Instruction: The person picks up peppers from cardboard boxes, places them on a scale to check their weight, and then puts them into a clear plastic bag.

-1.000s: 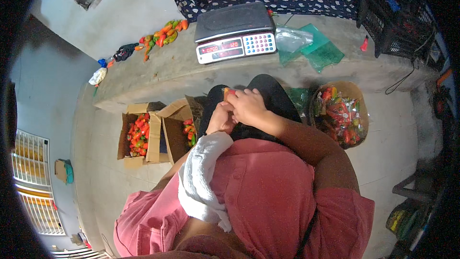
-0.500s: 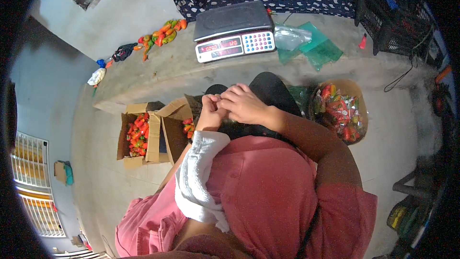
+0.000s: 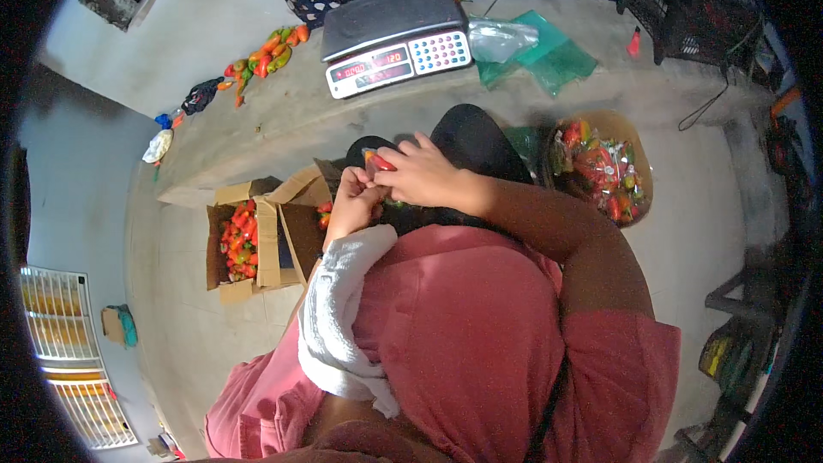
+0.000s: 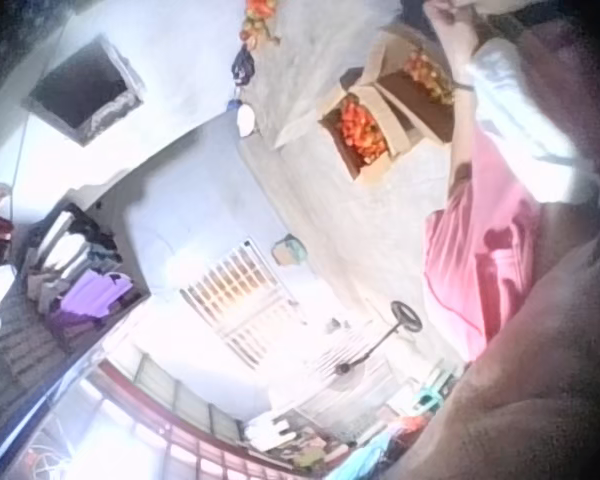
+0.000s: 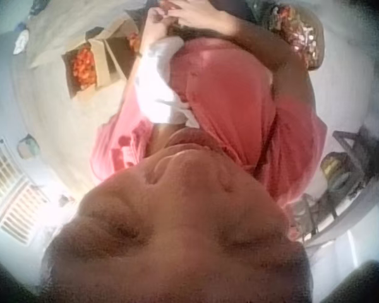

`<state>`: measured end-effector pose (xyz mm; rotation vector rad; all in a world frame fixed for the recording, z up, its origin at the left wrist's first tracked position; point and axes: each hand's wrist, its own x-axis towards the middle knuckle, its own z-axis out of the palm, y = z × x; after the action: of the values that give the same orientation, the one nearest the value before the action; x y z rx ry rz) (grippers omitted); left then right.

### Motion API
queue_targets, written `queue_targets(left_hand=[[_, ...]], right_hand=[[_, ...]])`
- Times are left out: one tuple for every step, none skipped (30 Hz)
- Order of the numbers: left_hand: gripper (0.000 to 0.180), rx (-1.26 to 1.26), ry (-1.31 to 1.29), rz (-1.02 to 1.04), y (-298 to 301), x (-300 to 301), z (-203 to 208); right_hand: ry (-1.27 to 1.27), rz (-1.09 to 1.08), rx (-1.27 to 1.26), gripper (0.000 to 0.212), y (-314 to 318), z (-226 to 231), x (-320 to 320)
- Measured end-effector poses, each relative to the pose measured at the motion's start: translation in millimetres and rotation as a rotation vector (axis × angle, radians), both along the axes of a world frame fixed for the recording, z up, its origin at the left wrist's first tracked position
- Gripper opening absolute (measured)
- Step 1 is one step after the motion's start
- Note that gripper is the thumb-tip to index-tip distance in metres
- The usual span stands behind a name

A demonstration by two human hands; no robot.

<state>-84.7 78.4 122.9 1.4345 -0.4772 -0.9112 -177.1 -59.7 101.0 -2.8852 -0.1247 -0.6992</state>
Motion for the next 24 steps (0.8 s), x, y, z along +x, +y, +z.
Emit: queue_targets(left_hand=[[0.026,0.018,0.069,-0.001,3.8,-1.0,0.8],[0.026,0.026,0.073,-0.005,5.5,-2.3,-2.8],[0.025,-0.012,0.097,-0.001,6.8,-2.9,-8.6],[0.025,-0.053,0.122,0.001,6.2,-3.7,-11.9],[0.025,-0.047,0.125,-0.006,5.7,-2.7,-13.6],[0.024,-0.034,0.093,-0.034,4.6,0.0,-14.0],[0.023,-0.021,0.060,-0.057,3.9,1.1,-15.0],[0.023,-0.015,0.065,-0.060,1.1,1.5,-17.2],[0.022,-0.050,0.116,-0.048,-2.2,2.2,-19.9],[0.020,-0.089,0.160,-0.041,-6.3,4.6,-19.6],[0.020,-0.087,0.156,-0.047,-6.8,5.9,-18.1],[0.017,-0.126,0.178,-0.040,-5.0,7.3,-15.3],[0.015,-0.173,0.198,-0.042,-6.4,9.0,-10.9],[0.015,-0.222,0.229,-0.029,-3.9,9.2,-8.7],[0.016,-0.139,0.166,0.030,0.5,13.0,-5.2],[0.015,-0.114,0.118,0.075,6.0,18.3,-5.5],[0.014,-0.063,0.041,0.110,9.9,27.0,-6.4],[0.013,-0.001,-0.033,0.174,23.0,39.5,-14.9],[0.013,0.026,-0.068,0.256,41.1,49.0,-25.7],[0.013,0.047,-0.107,0.324,58.2,58.9,-37.2],[0.012,0.112,-0.075,0.350,73.5,78.0,-56.2],[0.012,0.158,-0.054,0.385,93.1,94.3,-78.1],[0.011,0.204,-0.029,0.422,108.3,101.8,-88.7],[0.010,0.249,-0.005,0.464,123.1,107.3,-99.1]], right_hand=[[0.097,-0.015,0.021,0.029,2.0,-3.3,2.7],[0.100,-0.020,0.030,0.029,3.0,-5.7,2.6],[0.187,-0.016,0.052,0.031,3.9,-7.7,1.9],[0.275,-0.014,0.071,0.033,3.7,-8.0,1.6],[0.278,-0.021,0.078,0.033,3.2,-9.4,2.3],[0.289,-0.027,0.079,0.034,2.5,-11.2,3.2],[0.301,-0.028,0.080,0.035,2.4,-12.6,3.9],[0.305,-0.031,0.086,0.035,1.5,-13.6,4.0],[0.347,-0.049,0.136,0.035,0.2,-14.4,4.1],[0.380,-0.070,0.183,0.035,-3.4,-13.4,6.0],[0.375,-0.075,0.186,0.035,-7.5,-15.1,6.1],[0.305,-0.078,0.415,0.033,-12.9,-19.5,3.9],[0.226,-0.086,0.635,0.032,-23.1,-22.5,-1.0],[0.158,-0.084,0.852,0.031,-30.6,-21.9,-7.9],[-0.030,-0.095,0.822,0.028,-40.6,-20.0,-18.6],[0.004,-0.182,1.330,0.028,-44.2,-3.9,-38.5],[-0.139,-0.207,1.305,0.030,-64.4,-22.8,-55.6],[-0.185,-0.258,0.865,0.033,-78.9,-11.2,-72.4],[-0.107,-0.382,1.116,0.036,-80.2,20.2,-87.2],[-0.033,-0.520,1.357,0.038,-83.5,42.0,-103.2],[-0.150,-0.526,1.461,0.039,-118.3,12.3,-129.5],[-0.213,-0.599,1.369,0.040,-140.1,2.7,-154.2],[-0.268,-0.674,1.274,0.041,-162.2,-6.6,-177.7],[-0.249,-0.811,0.994,0.042,-172.7,4.0,-192.8]])
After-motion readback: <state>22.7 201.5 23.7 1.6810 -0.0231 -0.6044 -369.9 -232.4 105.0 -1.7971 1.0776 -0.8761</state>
